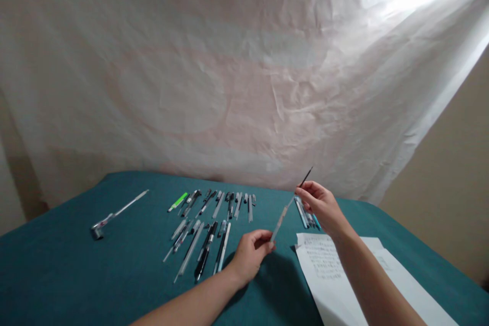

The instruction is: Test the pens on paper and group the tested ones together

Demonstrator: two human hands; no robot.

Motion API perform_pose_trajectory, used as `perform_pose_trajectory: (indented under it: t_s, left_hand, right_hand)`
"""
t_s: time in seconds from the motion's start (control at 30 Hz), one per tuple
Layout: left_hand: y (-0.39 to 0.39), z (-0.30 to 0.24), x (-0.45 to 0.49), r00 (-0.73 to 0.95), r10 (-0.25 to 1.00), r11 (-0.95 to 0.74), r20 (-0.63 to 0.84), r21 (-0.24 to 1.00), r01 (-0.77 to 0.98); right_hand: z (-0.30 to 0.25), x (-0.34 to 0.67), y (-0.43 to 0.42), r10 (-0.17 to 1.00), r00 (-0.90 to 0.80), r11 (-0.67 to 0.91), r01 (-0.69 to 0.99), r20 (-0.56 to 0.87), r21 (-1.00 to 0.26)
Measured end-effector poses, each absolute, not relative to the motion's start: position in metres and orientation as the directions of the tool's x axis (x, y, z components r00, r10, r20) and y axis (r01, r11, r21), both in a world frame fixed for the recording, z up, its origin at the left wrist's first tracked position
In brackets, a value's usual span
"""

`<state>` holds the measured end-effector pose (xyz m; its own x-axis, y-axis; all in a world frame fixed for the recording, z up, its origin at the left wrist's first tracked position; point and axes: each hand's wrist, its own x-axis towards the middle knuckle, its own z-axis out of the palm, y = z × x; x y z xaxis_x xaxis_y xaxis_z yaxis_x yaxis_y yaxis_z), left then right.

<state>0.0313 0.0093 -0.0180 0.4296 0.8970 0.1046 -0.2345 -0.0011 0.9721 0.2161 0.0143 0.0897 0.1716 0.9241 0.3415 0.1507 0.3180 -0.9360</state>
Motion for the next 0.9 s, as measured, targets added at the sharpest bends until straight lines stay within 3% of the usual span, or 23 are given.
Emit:
perform_pose_trajectory:
  t_s: [0.33,0.57,0.73,0.8,0.9]
  left_hand:
    - [0.008,-0.016,0.031,0.446,0.887,-0.027,0.121,0.977,-0.211]
    - [0.008,-0.016,0.031,0.436,0.892,-0.014,0.116,0.973,-0.229]
    - [0.009,-0.017,0.031,0.436,0.892,-0.013,0.123,0.969,-0.246]
    - [0.010,-0.019,0.031,0.437,0.890,-0.013,0.126,0.968,-0.251]
    - [0.011,-0.021,0.031,0.426,0.897,-0.002,0.119,0.964,-0.264]
  right_hand:
    - [0.085,0.219,0.017,0.936,0.155,0.285,0.197,0.316,-0.938]
    - [0.087,0.209,0.011,0.974,-0.029,0.222,0.311,0.224,-0.924]
    - [0.076,0.212,0.021,0.967,0.011,0.238,0.330,0.256,-0.914]
    - [0.061,0.214,0.034,0.962,0.024,0.236,0.431,0.272,-0.871]
    - [0.033,0.209,0.060,0.967,-0.032,0.209,0.670,0.253,-0.712]
